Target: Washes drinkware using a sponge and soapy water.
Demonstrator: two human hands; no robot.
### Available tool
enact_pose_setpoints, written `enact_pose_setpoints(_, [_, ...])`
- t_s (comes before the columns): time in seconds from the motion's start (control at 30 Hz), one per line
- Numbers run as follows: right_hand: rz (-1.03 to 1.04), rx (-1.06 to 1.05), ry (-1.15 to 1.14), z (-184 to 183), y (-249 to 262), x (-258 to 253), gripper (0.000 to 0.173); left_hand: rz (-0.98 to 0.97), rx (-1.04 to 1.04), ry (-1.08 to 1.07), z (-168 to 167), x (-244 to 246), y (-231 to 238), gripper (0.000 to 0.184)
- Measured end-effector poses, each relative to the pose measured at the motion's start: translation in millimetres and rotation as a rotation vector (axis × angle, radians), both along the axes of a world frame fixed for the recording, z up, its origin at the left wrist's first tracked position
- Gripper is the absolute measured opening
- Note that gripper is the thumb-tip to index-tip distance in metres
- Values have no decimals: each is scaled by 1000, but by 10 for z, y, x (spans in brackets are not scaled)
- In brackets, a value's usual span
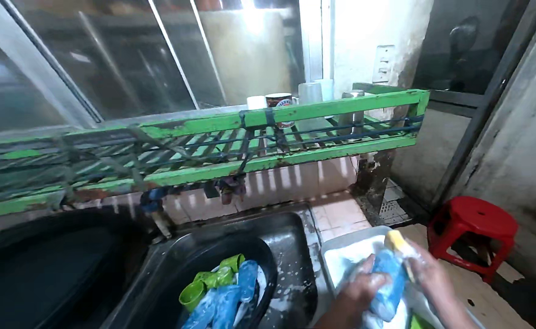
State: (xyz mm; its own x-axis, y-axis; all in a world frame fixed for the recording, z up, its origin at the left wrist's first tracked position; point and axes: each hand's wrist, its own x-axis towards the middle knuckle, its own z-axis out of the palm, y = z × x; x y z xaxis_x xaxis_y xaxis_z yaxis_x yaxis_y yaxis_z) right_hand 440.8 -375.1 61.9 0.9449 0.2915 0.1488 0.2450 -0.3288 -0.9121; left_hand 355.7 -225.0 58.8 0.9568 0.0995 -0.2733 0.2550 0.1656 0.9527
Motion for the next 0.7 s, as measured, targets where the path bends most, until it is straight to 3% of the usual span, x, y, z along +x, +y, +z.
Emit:
enact_pose_setpoints(0.07, [-65,37,258,109,-52,161,36,-6,111,-107,6,18,296,64])
enact_pose_setpoints(0.17, [58,-31,356,259,21,-31,33,234,132,-224,-36,92,654,36])
enact_pose_setpoints(0.3, [186,11,383,395,297,-340,41,232,308,-97,141,225,753,42])
enact_pose_setpoints(0.37, [201,401,556,405,309,-358,32,360,152,-156,291,301,757,49])
enact_pose_setpoints(0.43, [282,857,789,489,347,-363,34,517,-241,-290,325,364,659,54])
enact_pose_setpoints(0.5, [191,1021,838,591,528,-511,31,557,-542,-260,285,351,465,49])
enact_pose_setpoints(0.57, [28,851,610,560,717,-717,29,456,-667,-242,202,326,331,51])
enact_pose_setpoints(0.67, [110,-61,-82,165,655,-778,38,428,-584,-151,196,291,154,41])
enact_pose_setpoints(0.7, [176,-350,-319,-25,583,-694,36,480,-487,-124,213,285,52,54])
